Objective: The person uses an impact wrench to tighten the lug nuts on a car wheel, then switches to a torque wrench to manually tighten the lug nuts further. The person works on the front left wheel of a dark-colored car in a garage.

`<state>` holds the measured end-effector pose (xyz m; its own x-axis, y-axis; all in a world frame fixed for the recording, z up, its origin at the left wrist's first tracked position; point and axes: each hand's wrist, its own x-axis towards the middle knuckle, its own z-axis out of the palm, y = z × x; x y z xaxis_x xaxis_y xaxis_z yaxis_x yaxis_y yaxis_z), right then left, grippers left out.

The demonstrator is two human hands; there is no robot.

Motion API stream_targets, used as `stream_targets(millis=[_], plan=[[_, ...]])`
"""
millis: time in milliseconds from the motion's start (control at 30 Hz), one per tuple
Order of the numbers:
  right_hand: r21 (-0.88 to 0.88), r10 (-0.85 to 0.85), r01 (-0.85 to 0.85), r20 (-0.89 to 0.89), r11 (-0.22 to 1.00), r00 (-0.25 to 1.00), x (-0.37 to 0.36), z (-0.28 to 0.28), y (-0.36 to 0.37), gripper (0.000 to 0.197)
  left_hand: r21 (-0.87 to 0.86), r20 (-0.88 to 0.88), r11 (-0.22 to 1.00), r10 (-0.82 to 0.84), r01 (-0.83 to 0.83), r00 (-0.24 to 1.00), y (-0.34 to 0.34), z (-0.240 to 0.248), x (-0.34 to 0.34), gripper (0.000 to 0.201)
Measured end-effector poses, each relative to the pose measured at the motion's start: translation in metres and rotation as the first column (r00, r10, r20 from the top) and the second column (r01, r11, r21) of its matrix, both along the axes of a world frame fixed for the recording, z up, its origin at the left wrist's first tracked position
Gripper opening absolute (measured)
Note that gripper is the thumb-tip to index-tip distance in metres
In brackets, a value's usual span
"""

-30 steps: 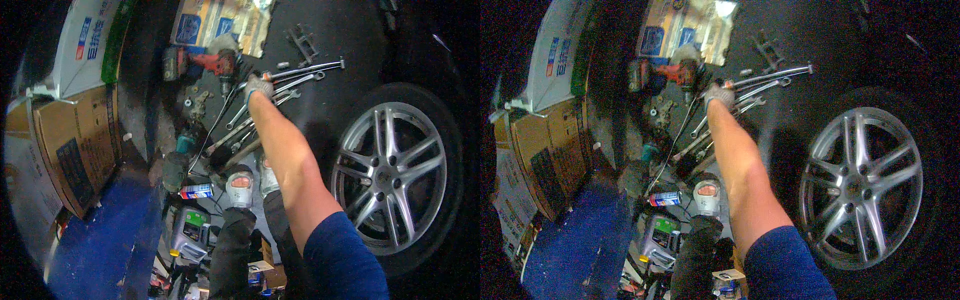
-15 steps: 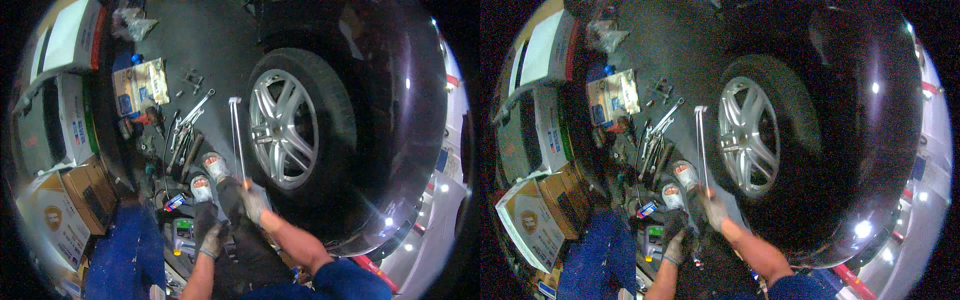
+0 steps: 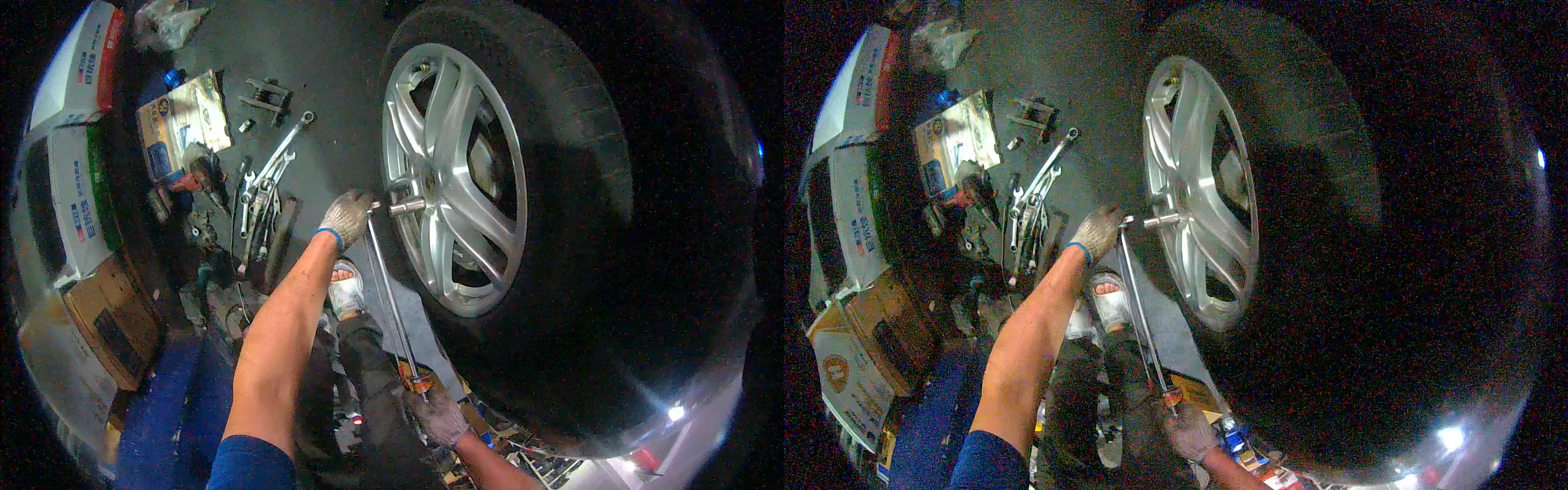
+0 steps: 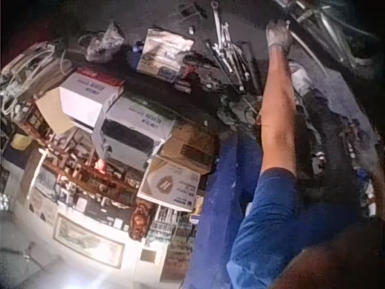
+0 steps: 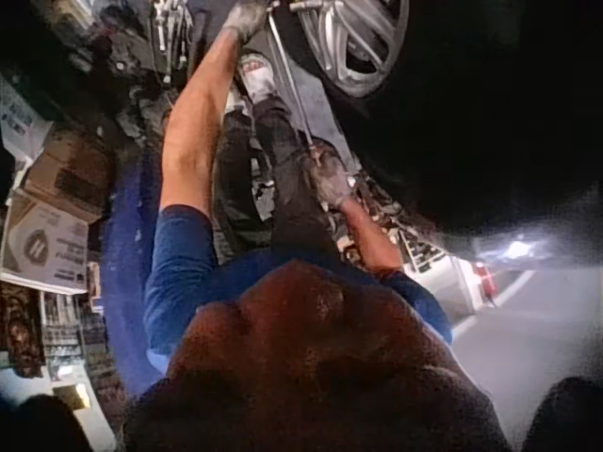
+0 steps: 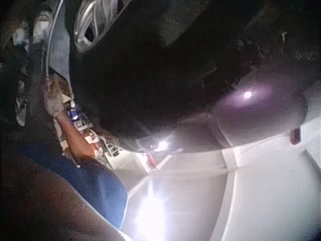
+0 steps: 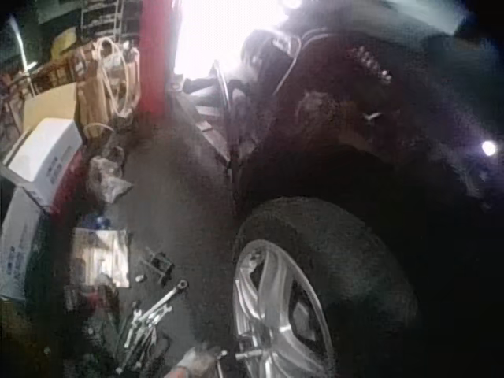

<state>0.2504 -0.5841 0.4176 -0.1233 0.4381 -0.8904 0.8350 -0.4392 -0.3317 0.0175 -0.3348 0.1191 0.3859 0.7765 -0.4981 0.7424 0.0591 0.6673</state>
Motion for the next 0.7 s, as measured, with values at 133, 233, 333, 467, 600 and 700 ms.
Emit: stream_targets(millis=[133,233,333,467,600,700], plan=[[-0.024,-0.019,0.018,-0.02,1.0,1.0,-0.001,0.024,0.027,0.041,0.067,0.063,0.99,0.122,-0.126,0.991,-0.011,-0.013,0.024,0.036],[-0.205,-0.242,0.242,0.027,0.948,0.97,0.001,0.029,0.03,0.039,0.007,0.031,0.983,0.183,-0.183,0.983,-0.015,0.001,0.028,0.03],[-0.35,-0.219,0.257,0.144,0.901,0.965,0.011,0.017,0.014,0.038,-0.037,0.034,0.987,0.156,-0.155,0.987,-0.014,0.026,0.026,0.032],[-0.117,-0.111,0.124,0.112,0.985,0.988,0.029,-0.039,-0.032,0.037,-0.31,0.163,0.873,0.439,-0.376,0.884,-0.013,0.05,0.028,0.058],[0.143,-0.071,0.048,0.162,0.989,0.984,0.043,-0.15,-0.083,0.039,-0.269,0.213,0.723,0.689,-0.636,0.693,-0.024,0.047,0.045,0.033],[0.032,0.079,-0.091,0.274,0.995,0.958,0.053,-0.231,-0.104,0.032,-0.08,0.25,0.788,0.609,-0.611,0.752,-0.032,0.034,0.053,0.034]])
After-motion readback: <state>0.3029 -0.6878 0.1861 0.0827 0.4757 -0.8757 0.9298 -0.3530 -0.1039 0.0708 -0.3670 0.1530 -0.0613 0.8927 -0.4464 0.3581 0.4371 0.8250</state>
